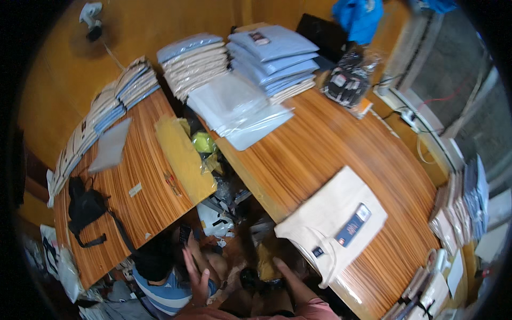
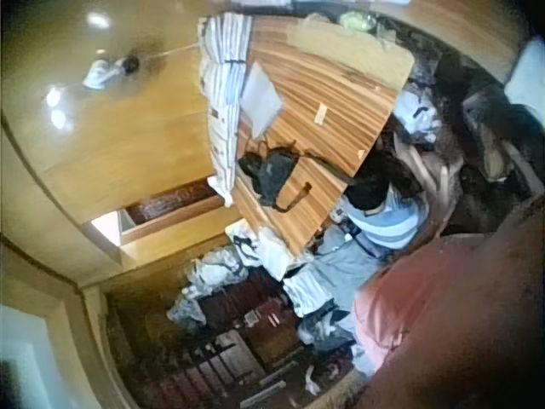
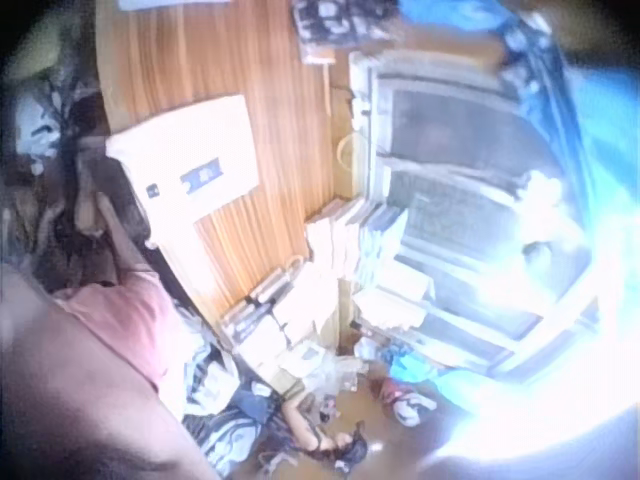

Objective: The person packages a shirt into a clear plastic bag and then adds a black ribbon to another already-packaged shirt. They first take a beige shirt, fold it around a cardboard insert, place it inside a plastic bag, and seal the bag with tape. Finally, they wrap a black ribbon around a second packaged beige shirt.

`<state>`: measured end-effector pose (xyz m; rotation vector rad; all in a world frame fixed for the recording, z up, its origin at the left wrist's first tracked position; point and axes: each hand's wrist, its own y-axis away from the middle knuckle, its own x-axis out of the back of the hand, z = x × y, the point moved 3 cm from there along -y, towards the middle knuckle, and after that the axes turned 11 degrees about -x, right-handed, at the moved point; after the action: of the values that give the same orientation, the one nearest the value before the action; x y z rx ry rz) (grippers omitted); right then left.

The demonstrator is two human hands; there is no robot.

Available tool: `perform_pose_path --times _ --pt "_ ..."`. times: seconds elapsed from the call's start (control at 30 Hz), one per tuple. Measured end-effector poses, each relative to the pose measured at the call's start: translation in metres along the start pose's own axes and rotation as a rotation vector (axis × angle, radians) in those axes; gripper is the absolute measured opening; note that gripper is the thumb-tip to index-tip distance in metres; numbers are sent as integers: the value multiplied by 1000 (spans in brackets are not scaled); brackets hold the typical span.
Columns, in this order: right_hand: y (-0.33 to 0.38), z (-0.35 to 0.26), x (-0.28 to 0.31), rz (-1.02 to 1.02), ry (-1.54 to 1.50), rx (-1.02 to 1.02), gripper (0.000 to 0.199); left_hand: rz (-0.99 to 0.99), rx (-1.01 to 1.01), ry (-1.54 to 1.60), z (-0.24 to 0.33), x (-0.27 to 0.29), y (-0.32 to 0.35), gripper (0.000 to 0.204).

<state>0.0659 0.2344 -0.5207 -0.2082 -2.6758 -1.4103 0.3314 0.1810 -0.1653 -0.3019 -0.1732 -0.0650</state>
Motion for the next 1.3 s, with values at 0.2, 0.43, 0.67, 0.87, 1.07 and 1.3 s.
perform_pose_path --times 0.2,0.43,0.67,0.87,1.07,1.3 --pt "263 -154 -7 -40 561 294 37 188 875 352 -63 51 91 72" --pt "488 -263 52 -9 639 753 35 -187 753 449 14 55 -9 69" --pt "695 -213 161 464 219 919 24 -617 667 723 148 -69 -34 68" --pt "863 -131 216 999 -246 889 26 -945 878 1212 282 -207 23 69" --pt "948 -70 304 1231 -547 765 34 -1358 483 1009 326 -319 92 59" --pt "908 14 408 1446 -232 193 19 -1730 167 345 155 -280 136 39"
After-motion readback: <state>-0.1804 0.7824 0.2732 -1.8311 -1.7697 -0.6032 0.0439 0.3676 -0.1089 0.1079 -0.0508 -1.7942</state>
